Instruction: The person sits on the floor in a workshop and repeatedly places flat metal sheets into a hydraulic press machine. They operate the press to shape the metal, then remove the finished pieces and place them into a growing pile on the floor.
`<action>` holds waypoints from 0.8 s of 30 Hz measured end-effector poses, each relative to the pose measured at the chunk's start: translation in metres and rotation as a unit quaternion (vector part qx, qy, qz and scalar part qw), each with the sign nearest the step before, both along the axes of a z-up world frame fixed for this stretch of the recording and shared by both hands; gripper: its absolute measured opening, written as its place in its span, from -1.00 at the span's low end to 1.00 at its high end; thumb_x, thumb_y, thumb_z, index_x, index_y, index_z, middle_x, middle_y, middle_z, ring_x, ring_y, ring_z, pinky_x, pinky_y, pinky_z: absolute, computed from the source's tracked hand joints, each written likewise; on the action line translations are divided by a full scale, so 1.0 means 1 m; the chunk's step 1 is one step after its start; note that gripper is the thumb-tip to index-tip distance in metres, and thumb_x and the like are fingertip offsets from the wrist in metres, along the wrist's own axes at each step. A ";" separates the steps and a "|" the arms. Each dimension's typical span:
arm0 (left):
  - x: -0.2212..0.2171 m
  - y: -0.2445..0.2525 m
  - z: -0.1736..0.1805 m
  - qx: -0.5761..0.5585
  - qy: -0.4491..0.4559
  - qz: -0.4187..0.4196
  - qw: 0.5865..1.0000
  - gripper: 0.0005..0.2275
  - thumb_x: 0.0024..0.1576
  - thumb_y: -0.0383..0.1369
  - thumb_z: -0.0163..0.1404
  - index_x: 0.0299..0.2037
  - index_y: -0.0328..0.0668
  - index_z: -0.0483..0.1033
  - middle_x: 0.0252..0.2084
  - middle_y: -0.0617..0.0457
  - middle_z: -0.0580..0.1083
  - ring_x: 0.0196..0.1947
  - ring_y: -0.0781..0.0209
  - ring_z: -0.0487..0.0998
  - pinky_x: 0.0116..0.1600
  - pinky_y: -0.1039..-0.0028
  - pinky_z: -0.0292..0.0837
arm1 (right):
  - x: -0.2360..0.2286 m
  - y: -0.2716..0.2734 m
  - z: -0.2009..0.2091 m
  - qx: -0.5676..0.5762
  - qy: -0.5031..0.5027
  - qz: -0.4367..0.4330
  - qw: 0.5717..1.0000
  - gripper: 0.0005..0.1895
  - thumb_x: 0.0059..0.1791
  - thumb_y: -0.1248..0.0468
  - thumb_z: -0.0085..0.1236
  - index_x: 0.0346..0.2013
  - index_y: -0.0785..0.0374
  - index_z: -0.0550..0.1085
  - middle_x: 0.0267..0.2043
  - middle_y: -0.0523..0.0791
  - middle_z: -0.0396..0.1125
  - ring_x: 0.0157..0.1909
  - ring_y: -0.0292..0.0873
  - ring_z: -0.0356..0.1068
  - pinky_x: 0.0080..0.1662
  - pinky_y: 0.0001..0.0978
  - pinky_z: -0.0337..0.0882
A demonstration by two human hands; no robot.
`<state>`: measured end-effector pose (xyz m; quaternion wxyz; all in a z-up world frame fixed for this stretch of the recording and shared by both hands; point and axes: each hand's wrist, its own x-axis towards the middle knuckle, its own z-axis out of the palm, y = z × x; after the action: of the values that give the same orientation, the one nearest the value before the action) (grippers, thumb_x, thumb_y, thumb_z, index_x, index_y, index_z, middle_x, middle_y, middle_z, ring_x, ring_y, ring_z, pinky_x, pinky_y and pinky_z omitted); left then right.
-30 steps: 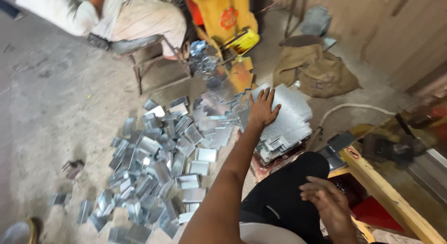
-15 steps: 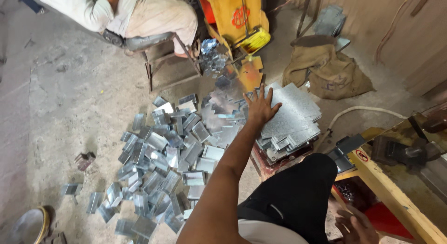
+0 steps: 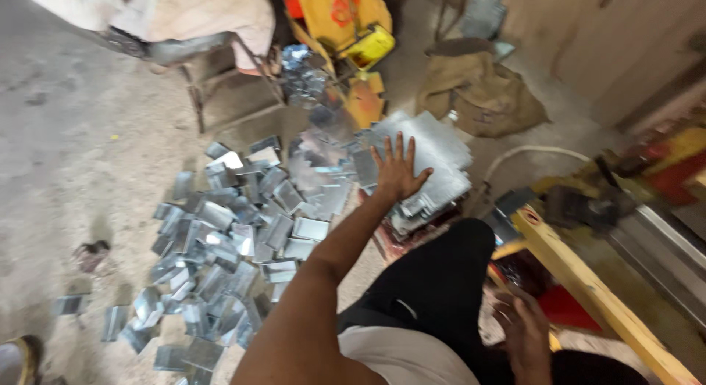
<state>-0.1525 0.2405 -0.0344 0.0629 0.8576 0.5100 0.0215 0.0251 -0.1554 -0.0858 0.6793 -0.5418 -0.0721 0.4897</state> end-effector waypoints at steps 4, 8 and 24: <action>-0.001 -0.017 0.016 -0.011 -0.014 -0.031 0.999 -0.06 0.12 0.41 -0.43 0.56 -0.09 -0.22 0.60 -0.21 -0.26 0.56 -0.41 -0.38 0.38 -0.48 -0.66 | -0.012 0.006 0.028 0.045 0.016 0.016 0.999 -0.61 0.09 0.26 -0.03 0.16 0.40 0.39 -0.02 0.04 0.43 -0.05 -0.08 0.43 0.01 -0.18 0.43; -0.001 -0.019 0.025 -0.025 0.019 -0.046 0.998 -0.04 0.08 0.44 -0.43 0.55 -0.06 -0.26 0.59 -0.22 -0.29 0.54 -0.43 -0.40 0.35 -0.47 -0.68 | -0.016 0.006 0.039 0.038 0.024 0.020 0.999 -0.62 0.08 0.26 0.00 0.14 0.39 0.43 -0.06 0.03 0.44 -0.09 -0.11 0.42 -0.03 -0.23 0.43; -0.113 0.079 -0.017 -0.276 -0.407 0.220 0.842 -0.49 0.29 -0.07 -0.09 0.36 -0.16 0.18 0.34 -0.17 0.20 0.30 -0.11 0.16 0.28 0.04 0.07 | -0.032 -0.002 0.050 -0.033 0.045 -0.010 0.998 -0.64 0.02 0.16 0.16 0.05 0.27 0.50 -0.18 -0.06 0.49 -0.25 -0.22 0.45 -0.14 -0.36 0.50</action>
<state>-0.2653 0.3197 -0.0513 0.4926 0.5844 0.5983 0.2405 -0.0073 -0.1572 -0.0362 0.6688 -0.5417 -0.0195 0.5088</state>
